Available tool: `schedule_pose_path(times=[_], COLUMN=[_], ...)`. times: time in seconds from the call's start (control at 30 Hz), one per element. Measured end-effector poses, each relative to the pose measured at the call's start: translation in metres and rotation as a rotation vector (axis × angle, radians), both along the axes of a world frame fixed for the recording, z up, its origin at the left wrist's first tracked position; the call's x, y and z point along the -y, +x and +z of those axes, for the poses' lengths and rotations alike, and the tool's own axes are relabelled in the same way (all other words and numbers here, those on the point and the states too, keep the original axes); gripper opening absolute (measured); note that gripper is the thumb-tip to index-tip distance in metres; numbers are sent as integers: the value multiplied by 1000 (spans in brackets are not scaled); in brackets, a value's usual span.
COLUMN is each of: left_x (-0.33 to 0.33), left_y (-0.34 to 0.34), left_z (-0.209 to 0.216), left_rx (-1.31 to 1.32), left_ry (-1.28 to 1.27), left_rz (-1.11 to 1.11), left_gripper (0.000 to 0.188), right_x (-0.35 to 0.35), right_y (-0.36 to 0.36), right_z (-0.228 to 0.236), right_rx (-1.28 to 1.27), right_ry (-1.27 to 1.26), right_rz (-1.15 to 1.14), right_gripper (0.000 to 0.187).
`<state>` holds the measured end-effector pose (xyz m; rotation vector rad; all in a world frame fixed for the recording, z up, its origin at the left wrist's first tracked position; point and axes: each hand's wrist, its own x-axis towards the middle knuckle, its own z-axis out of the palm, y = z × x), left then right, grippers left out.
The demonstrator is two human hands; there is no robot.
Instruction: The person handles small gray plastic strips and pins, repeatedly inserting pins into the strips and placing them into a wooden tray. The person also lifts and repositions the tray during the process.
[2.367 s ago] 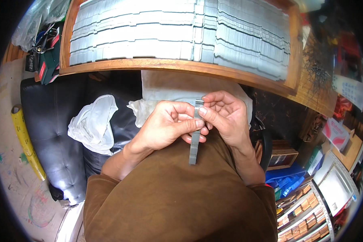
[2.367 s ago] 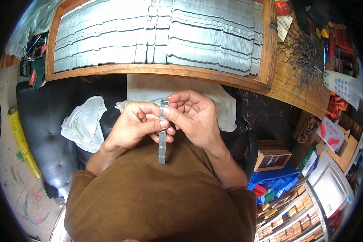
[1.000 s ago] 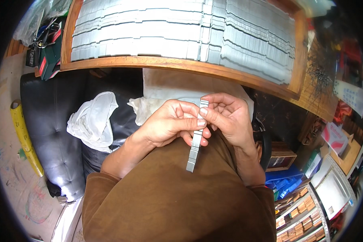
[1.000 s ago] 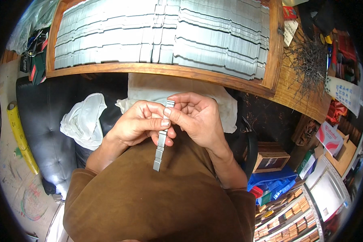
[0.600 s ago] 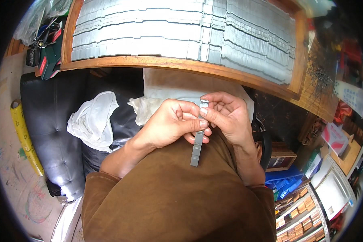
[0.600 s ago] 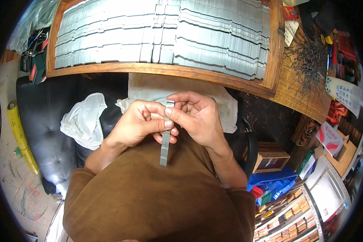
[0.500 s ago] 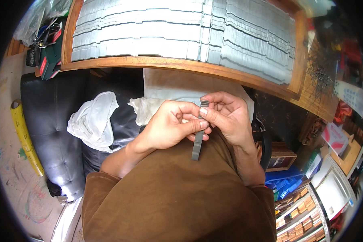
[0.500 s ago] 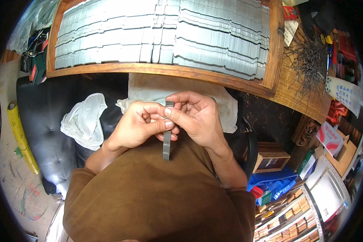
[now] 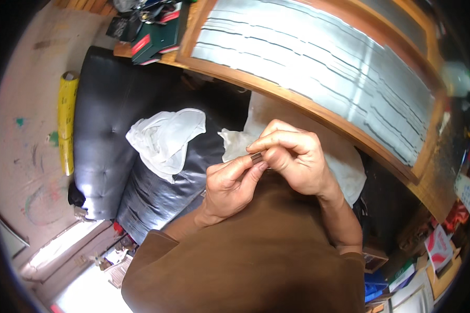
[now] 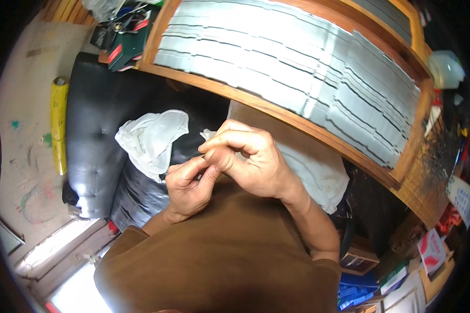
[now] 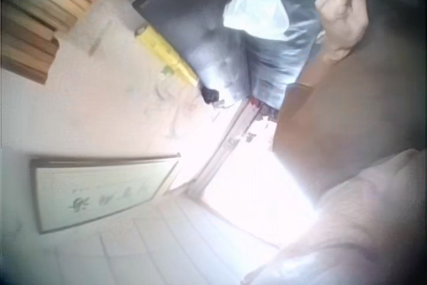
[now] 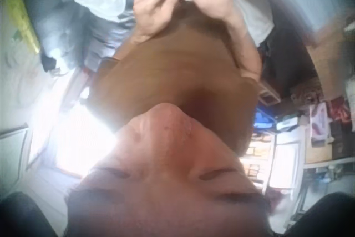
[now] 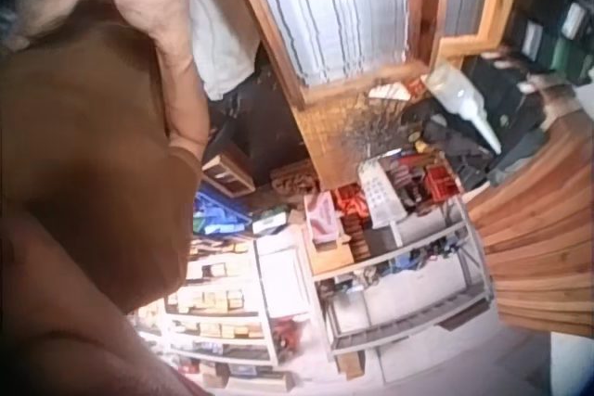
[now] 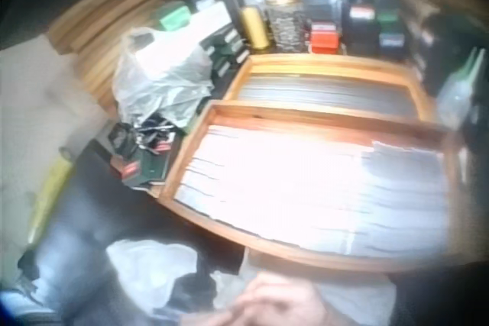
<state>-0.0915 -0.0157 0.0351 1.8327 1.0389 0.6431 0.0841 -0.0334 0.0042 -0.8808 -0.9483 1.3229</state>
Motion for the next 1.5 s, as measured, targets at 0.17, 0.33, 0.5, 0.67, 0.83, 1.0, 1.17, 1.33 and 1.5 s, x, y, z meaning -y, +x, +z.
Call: schedule_pose_path(times=[0.17,0.33,0.5,0.67,0.83,1.0,1.17,1.33,1.5], left_x=[5,-3,-8,-25,-43,-53,-58,-43,-36], left_y=[-20,-19,-22,-13,19,69,99,95,67], left_z=[-12,-23,-27,-35,-25,-40,-47,-57,-56], left_rx=[-3,68,83,208,241,88,68,257,220], left_ry=[42,169,164,162,-116,-1156,-1184,-924,-116], left_rz=[65,46,-5,-150,-466,-584,-585,-469,-570], left_gripper=[13,23,29,28,22,14,18,20,21], right_x=[-13,-15,-13,4,37,72,71,69,77], right_y=[-12,-15,-11,-15,5,16,33,23,19], right_z=[-6,-5,-4,-5,2,-21,-23,-31,-24], right_rx=[112,113,170,359,537,-252,-372,-108,432], right_ry=[24,36,87,209,169,-491,-488,-454,-165], right_rz=[135,121,105,-140,-417,-535,-562,-656,-618], right_gripper=[13,12,14,18,17,9,13,14,15])
